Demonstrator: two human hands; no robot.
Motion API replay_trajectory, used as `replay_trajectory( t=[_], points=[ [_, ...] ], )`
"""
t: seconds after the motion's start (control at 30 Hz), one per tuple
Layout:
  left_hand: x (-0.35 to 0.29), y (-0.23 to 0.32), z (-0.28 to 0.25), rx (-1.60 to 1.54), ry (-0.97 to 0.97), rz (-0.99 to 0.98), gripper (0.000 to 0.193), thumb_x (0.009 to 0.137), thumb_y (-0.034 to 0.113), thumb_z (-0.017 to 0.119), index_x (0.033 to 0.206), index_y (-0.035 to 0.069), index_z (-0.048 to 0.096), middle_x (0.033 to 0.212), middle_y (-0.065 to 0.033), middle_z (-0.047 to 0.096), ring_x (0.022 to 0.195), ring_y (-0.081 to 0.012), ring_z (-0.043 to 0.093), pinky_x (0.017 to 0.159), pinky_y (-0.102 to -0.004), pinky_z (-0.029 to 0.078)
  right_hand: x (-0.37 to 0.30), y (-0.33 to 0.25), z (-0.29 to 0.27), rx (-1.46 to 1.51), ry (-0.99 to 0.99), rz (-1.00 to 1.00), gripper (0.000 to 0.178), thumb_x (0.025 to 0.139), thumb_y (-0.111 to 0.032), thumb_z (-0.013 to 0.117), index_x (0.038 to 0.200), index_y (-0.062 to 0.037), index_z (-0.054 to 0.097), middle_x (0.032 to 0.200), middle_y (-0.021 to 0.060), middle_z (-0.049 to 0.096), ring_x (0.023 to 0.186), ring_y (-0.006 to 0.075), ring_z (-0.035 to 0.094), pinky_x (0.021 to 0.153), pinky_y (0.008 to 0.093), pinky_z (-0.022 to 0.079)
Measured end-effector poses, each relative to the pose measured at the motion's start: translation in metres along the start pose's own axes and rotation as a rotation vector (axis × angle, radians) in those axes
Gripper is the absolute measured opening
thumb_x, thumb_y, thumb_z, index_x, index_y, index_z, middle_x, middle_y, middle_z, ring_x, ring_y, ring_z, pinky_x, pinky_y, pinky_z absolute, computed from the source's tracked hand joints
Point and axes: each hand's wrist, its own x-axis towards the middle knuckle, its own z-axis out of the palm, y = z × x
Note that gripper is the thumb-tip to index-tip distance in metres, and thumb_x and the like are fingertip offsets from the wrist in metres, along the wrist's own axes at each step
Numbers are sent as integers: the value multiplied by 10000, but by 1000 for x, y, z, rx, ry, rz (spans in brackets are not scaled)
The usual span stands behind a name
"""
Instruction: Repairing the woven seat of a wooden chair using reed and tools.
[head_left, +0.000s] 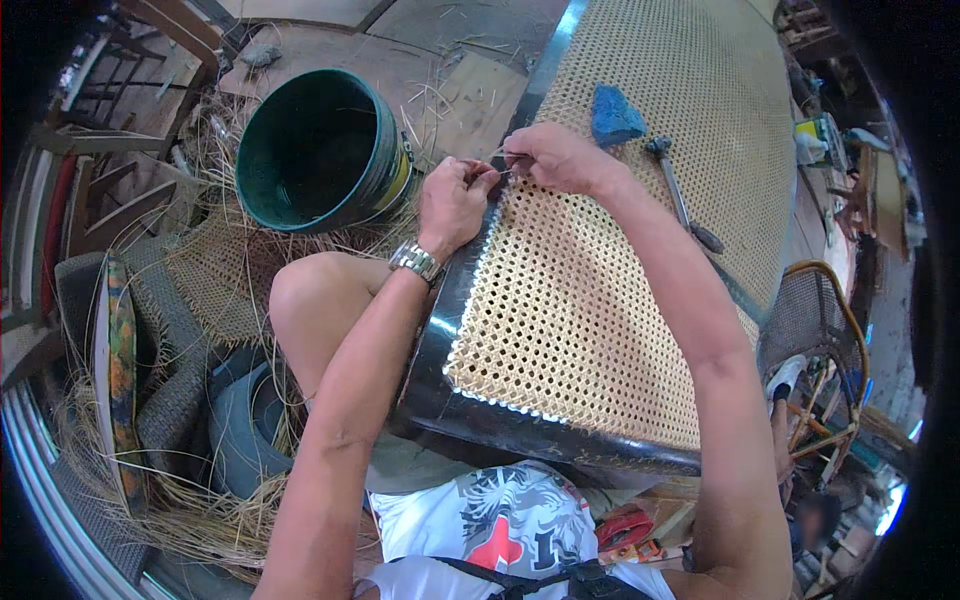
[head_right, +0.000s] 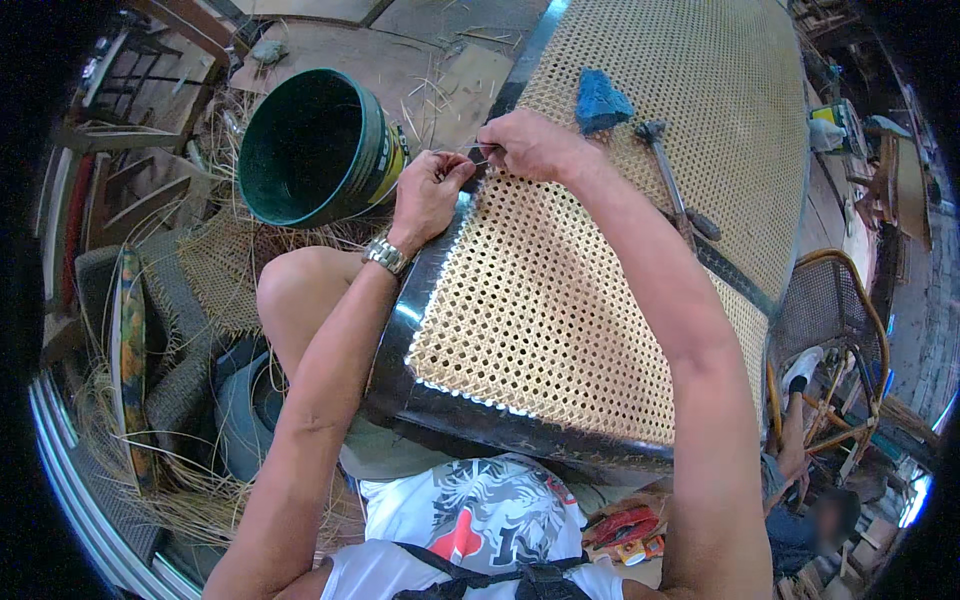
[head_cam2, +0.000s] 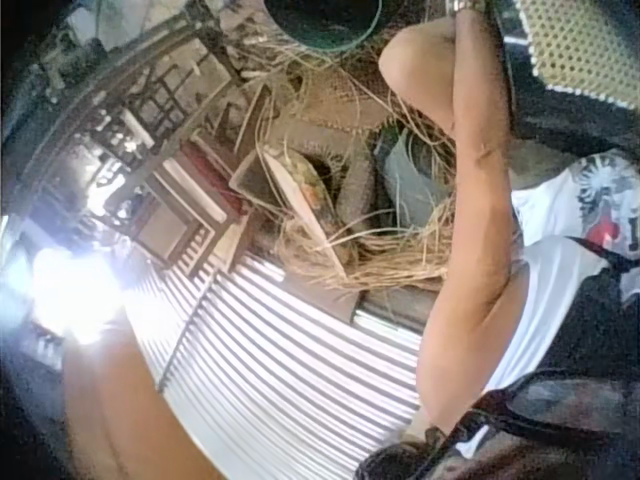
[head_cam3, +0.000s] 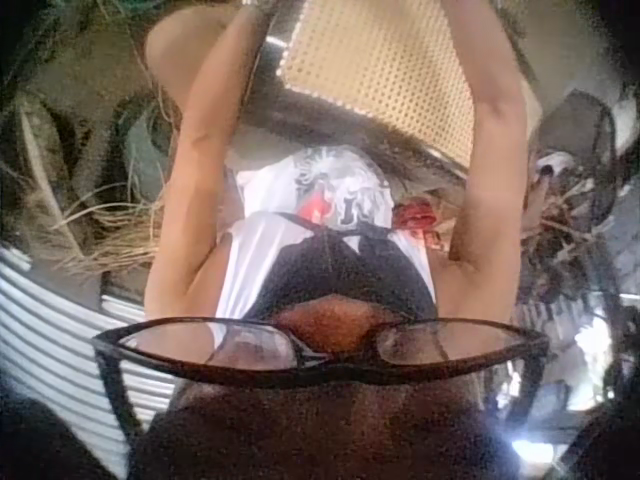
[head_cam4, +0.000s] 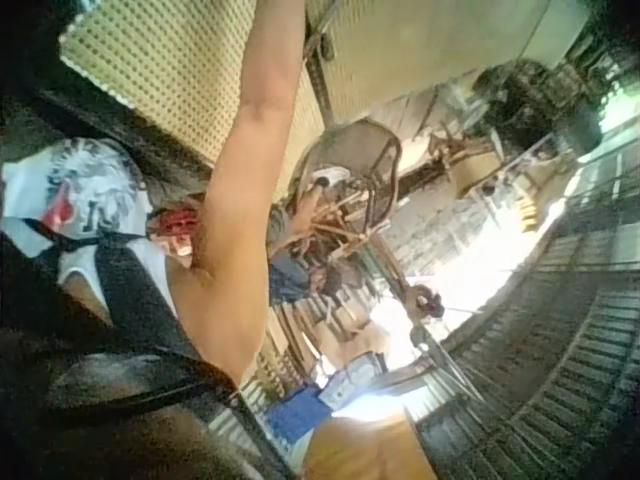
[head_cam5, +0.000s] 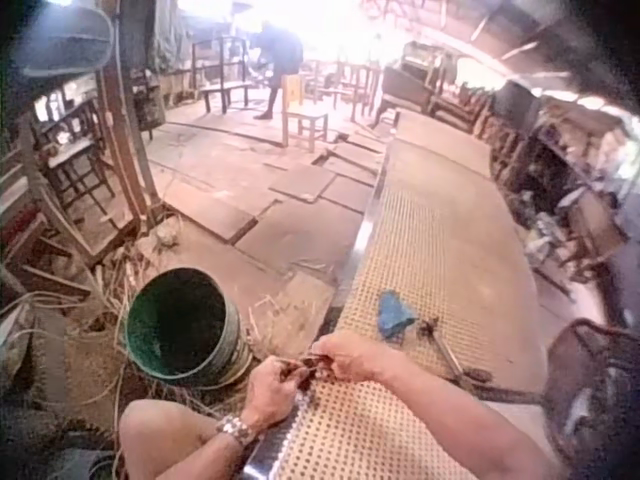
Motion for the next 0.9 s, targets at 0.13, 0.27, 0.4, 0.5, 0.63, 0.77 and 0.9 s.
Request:
replay_trajectory(
  t=[0.13, 0.27, 0.4, 0.5, 0.63, 0.77, 0.9],
  points=[
    [1, -2, 1, 2, 18, -2, 216, 914, 205, 739, 1022, 18, 739, 956, -143, 710, 842, -227, 682, 764, -341, 521, -4, -2, 7, -144, 76, -66, 112, 848, -70, 643, 931, -3, 609, 921, 203, 647, 892, 411, 645, 751, 484, 513],
    [1, -3, 2, -24, 47, 47, 233, 915, 216, 743, 1023, 10, 730, 953, -146, 714, 838, -231, 685, 765, -345, 521, -10, -5, 19, -188, 169, -79, 133, 866, -71, 637, 966, -17, 569, 960, 190, 618, 897, 422, 639, 756, 498, 518],
    [1, -2, 3, -5, 64, 14, 246, 896, 239, 755, 995, 14, 738, 918, -170, 705, 829, -278, 684, 753, -380, 514, -20, -10, 30, -210, 224, -41, 158, 872, -45, 610, 1012, -42, 536, 997, 164, 595, 896, 412, 645, 759, 489, 535],
    [1, -1, 2, 30, 81, -3, 251, 871, 256, 769, 967, 24, 755, 887, -188, 694, 824, -311, 680, 741, -405, 510, -20, -11, 30, -199, 241, -33, 153, 857, -40, 612, 991, -40, 537, 980, 159, 594, 893, 407, 647, 755, 481, 537],
    [-2, 1, -2, -28, 44, 27, 242, 847, 242, 776, 947, 22, 761, 889, -185, 688, 808, -302, 677, 725, -409, 513, -11, -9, 20, -74, 88, -26, 86, 827, -17, 608, 894, -21, 555, 916, 166, 608, 884, 400, 645, 739, 469, 521],
    [-2, 3, -5, 15, 15, 44, 226, 833, 236, 766, 938, 35, 767, 894, -177, 677, 807, -289, 675, 723, -398, 516, -10, -9, 17, -134, 169, -42, 59, 807, 6, 593, 856, -11, 567, 890, 172, 623, 878, 387, 644, 739, 456, 510],
    [0, 5, -4, 77, 13, 88, 244, 837, 245, 788, 968, 40, 768, 917, -138, 690, 808, -250, 678, 750, -355, 529, -25, -11, 24, -4, 265, -39, 129, 803, 29, 584, 923, -16, 583, 904, 174, 634, 881, 382, 639, 767, 448, 516]
  ],
)
